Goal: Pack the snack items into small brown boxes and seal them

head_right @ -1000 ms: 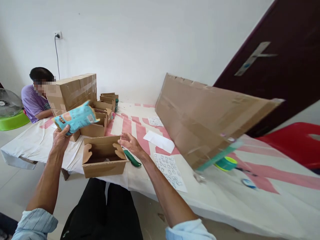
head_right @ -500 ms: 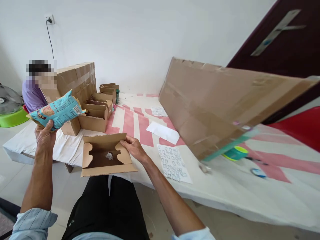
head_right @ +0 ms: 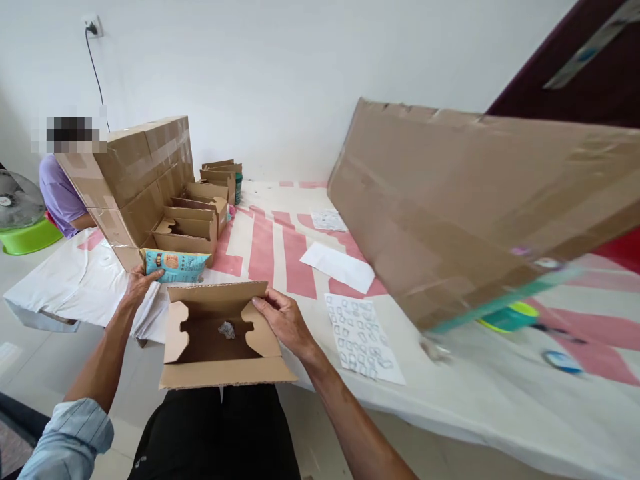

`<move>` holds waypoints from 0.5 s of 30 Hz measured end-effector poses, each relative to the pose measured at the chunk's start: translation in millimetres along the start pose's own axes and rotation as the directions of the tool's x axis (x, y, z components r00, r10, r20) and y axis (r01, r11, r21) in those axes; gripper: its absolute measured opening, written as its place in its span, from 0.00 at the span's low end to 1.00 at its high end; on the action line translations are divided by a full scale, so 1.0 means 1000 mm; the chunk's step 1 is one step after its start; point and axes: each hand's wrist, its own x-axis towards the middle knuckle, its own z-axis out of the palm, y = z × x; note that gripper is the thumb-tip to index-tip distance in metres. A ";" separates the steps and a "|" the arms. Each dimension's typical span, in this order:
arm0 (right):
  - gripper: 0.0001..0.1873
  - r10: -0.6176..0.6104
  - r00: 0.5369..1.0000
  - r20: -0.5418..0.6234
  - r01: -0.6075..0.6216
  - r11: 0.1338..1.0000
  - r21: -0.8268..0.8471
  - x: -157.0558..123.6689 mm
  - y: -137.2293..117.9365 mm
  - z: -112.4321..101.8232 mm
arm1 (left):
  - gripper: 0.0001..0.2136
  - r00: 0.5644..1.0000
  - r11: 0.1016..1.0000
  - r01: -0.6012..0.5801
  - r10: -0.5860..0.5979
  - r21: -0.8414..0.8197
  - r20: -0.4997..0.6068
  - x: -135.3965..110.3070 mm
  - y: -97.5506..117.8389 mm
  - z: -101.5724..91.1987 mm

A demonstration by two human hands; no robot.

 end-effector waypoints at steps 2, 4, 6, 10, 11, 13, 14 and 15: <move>0.24 0.014 1.000 0.007 -0.014 1.000 -0.018 0.000 0.001 -0.001 | 0.26 0.999 1.000 0.012 -0.013 0.024 0.033 0.013 -0.008 0.002; 0.24 0.029 1.000 0.008 -0.029 0.999 -0.025 0.001 0.001 -0.002 | 0.27 0.999 0.998 0.018 -0.020 0.055 0.044 0.028 -0.016 0.005; 0.24 0.042 0.999 -0.002 -0.042 0.999 -0.031 0.002 0.002 -0.002 | 0.28 0.999 0.995 0.020 -0.023 0.099 0.028 0.042 -0.027 0.009; 0.23 0.061 0.998 -0.025 -0.062 0.996 -0.066 0.004 0.001 -0.004 | 0.25 0.997 0.969 0.033 -0.015 0.246 -0.075 0.057 -0.052 0.016; 0.23 0.062 0.998 -0.030 -0.064 0.995 -0.075 0.004 0.001 -0.005 | 0.24 0.994 0.955 0.037 -0.006 0.295 -0.107 0.058 -0.058 0.016; 0.23 0.064 0.997 -0.037 -0.067 0.994 -0.085 0.005 0.001 -0.007 | 0.22 0.986 0.915 0.044 0.025 0.402 -0.164 0.058 -0.066 0.015; 0.23 0.064 0.997 -0.041 -0.067 0.994 -0.088 0.005 0.001 -0.007 | 0.21 0.981 0.888 0.046 0.045 0.457 -0.186 0.056 -0.069 0.014; 0.23 0.063 0.997 -0.046 -0.067 0.994 -0.090 0.005 0.001 -0.008 | 0.20 0.977 0.858 0.047 0.067 0.511 -0.202 0.054 -0.070 0.012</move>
